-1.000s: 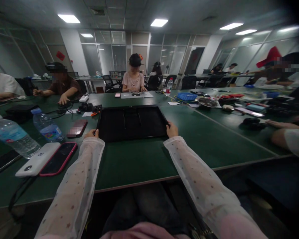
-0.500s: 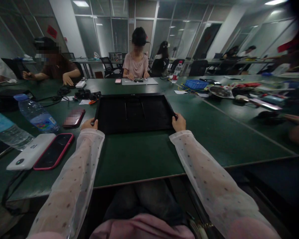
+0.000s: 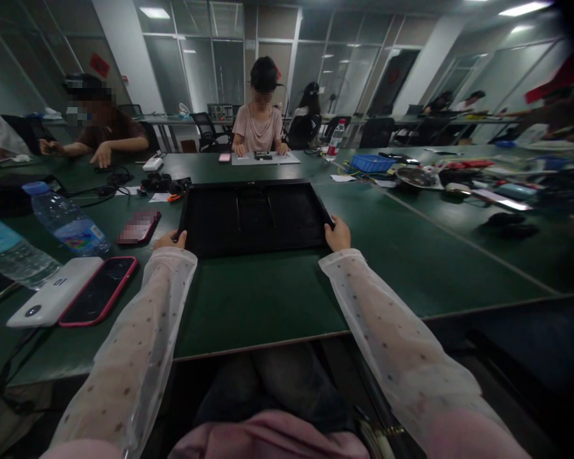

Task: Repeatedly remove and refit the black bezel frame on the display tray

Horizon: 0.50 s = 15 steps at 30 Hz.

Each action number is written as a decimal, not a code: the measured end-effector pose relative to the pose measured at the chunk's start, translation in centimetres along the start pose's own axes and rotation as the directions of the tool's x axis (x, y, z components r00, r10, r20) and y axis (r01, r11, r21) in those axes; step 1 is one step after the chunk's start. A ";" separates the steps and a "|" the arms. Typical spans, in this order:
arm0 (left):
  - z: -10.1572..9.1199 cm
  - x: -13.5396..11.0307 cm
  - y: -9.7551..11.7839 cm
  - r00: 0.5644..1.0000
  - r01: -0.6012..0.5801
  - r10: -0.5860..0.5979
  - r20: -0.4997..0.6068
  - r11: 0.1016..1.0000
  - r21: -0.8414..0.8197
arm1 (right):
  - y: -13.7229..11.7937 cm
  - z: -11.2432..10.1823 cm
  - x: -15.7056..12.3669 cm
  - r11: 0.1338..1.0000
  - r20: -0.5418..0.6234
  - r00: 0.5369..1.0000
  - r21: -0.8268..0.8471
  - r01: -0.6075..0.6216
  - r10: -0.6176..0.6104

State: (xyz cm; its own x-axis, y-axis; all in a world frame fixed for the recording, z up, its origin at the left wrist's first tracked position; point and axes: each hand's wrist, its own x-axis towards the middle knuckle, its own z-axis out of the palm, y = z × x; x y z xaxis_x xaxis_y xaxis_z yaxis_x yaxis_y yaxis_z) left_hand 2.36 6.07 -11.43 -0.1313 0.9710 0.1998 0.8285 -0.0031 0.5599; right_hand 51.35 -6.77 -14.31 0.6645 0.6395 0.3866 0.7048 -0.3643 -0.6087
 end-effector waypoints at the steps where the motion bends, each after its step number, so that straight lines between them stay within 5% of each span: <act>1: -0.1 -0.2 0.0 1.000 -0.016 0.016 -0.009 1.000 -0.006 | 0.0 -0.1 0.0 1.000 0.008 1.000 0.011 -0.002 0.002; 10: -2.1 -2.2 0.6 0.979 -0.198 0.201 -0.037 0.978 0.058 | -0.8 -1.1 -0.7 0.994 -0.012 0.999 0.101 0.039 -0.038; 15: -4.3 -3.4 1.4 0.933 -0.273 0.268 -0.241 0.962 0.012 | -2.9 -3.0 -1.7 0.978 -0.178 0.973 0.124 0.167 -0.144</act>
State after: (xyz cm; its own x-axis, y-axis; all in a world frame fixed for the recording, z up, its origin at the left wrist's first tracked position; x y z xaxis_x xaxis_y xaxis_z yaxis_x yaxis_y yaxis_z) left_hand 1.64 1.76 -7.80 -0.0317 0.8472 0.5304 0.8396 -0.2654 0.4740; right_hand 48.96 -8.83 -11.12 0.5897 0.5545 0.5872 0.7697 -0.1656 -0.6165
